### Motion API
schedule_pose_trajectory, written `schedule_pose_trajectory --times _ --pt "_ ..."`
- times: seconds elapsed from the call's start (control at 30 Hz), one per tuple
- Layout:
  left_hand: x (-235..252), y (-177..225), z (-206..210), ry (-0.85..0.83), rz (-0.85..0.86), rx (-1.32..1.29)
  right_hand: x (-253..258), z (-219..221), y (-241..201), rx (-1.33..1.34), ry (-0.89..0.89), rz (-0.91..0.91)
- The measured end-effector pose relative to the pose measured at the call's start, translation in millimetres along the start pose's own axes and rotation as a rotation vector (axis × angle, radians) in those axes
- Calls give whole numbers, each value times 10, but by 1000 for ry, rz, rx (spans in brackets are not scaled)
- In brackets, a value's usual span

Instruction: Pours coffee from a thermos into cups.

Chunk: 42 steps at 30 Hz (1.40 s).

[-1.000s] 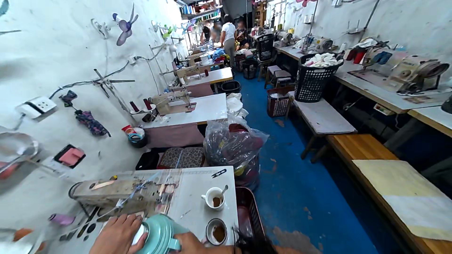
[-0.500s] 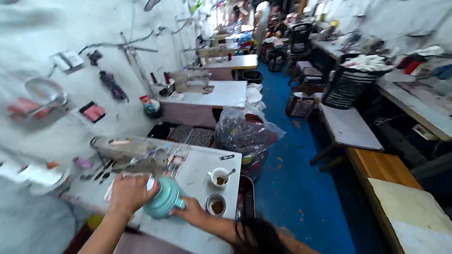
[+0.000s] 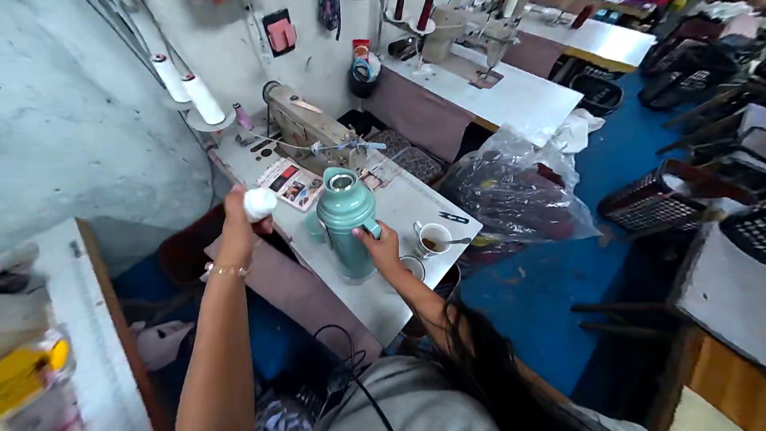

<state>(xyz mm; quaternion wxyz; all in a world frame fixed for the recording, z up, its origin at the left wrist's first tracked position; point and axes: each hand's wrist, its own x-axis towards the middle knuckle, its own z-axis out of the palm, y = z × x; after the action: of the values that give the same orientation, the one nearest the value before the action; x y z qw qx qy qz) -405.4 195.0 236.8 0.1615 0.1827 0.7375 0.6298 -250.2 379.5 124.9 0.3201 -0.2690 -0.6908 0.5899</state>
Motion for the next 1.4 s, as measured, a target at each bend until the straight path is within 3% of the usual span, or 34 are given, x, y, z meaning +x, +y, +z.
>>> schedule_pose_trajectory --times 0.13,0.3,0.5,0.63,0.73,0.97,1.17,1.4 --pt "-376 -649 -319 94 -106 -123 -38 -87 -211 44 -29 -36" --pt "-745 -1054 -501 206 -228 -175 -144 -487 -782 201 -82 -69" --pt "-862 -1439 -580 193 -309 -216 -496 -1484 -1625 165 -129 -269" --pt "-788 -1540 -479 137 -346 -221 -828 -2051 -1847 -31 -16 -281" --pt "-711 -1563 -330 88 -376 -229 -997 -2277 -1742 -174 11 -203" --pt "-619 -1477 35 -18 -396 -235 -1202 -2457 -942 -480 -18 9" --pt "-621 -1483 182 -61 -413 -233 -1181 -2485 -430 -677 -139 185" --pt "-749 -1520 212 -8 -433 -218 -1004 -2521 -138 -860 -287 277"
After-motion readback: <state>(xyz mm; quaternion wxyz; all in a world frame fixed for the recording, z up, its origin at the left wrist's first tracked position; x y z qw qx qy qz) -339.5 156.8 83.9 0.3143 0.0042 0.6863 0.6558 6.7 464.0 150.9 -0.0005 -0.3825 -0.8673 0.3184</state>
